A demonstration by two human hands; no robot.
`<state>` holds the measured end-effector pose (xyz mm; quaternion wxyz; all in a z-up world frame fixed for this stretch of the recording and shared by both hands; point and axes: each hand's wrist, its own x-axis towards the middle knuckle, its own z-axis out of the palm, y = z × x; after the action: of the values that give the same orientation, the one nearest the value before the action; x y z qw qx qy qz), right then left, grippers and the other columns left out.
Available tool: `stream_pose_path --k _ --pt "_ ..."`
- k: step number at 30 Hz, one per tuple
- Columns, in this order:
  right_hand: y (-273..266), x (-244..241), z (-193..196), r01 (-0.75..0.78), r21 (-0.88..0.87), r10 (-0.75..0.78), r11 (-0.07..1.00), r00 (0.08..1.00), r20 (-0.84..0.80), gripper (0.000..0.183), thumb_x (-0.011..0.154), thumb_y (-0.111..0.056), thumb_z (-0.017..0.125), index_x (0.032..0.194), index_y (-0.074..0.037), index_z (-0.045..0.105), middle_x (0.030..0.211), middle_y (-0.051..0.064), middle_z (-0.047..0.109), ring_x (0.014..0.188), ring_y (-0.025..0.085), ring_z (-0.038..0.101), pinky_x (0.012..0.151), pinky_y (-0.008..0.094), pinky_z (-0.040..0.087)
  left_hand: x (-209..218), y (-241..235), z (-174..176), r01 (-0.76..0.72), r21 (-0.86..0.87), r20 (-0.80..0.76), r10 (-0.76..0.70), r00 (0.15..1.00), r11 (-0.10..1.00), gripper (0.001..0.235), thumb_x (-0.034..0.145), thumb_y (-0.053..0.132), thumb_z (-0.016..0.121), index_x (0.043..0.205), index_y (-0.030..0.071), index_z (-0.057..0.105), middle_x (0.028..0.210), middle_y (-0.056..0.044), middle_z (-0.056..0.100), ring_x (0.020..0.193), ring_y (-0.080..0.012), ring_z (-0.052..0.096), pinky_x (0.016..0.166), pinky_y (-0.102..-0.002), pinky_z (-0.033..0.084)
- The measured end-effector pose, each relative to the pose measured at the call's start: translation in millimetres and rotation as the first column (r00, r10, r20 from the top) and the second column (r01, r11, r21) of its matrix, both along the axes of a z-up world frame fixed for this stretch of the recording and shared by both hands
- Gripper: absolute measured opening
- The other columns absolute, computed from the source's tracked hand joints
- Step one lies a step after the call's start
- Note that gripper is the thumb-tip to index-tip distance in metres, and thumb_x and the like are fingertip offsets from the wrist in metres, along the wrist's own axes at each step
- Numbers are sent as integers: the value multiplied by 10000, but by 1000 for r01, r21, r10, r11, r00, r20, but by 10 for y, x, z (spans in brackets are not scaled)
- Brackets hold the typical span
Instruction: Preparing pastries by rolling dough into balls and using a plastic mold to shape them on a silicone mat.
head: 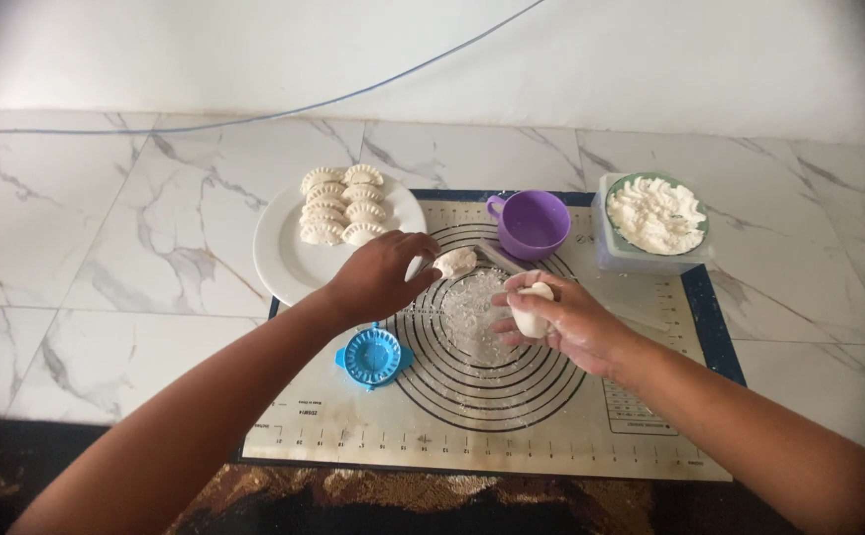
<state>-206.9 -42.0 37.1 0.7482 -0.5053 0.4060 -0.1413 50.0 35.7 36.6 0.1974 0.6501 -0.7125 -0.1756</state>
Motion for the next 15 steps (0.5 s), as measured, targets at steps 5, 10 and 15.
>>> stream_pose_path --k 5,10,15 --pt "-122 -329 -314 87 19 -88 996 993 83 529 914 -207 657 1373 11 510 1073 229 695 912 309 742 800 457 636 -23 -95 -36 -3 -33 17 4 1000 999 295 986 210 621 1241 62 626 1123 -138 741 1146 -343 688 975 -506 545" --pt "-141 -453 -550 125 103 -143 987 972 184 346 973 -267 597 1233 -40 569 987 210 724 894 308 748 819 463 630 -200 -234 32 4 -79 57 0 998 997 273 998 226 617 1229 80 633 1095 -118 744 1106 -332 697 951 -492 550" --pt "-95 -364 -750 154 250 -227 956 927 298 184 949 -241 595 1097 -131 603 949 116 685 912 289 738 830 509 622 -448 -200 132 12 -81 72 -6 997 997 290 982 240 619 1230 90 627 1099 -102 746 1102 -313 699 941 -486 554"
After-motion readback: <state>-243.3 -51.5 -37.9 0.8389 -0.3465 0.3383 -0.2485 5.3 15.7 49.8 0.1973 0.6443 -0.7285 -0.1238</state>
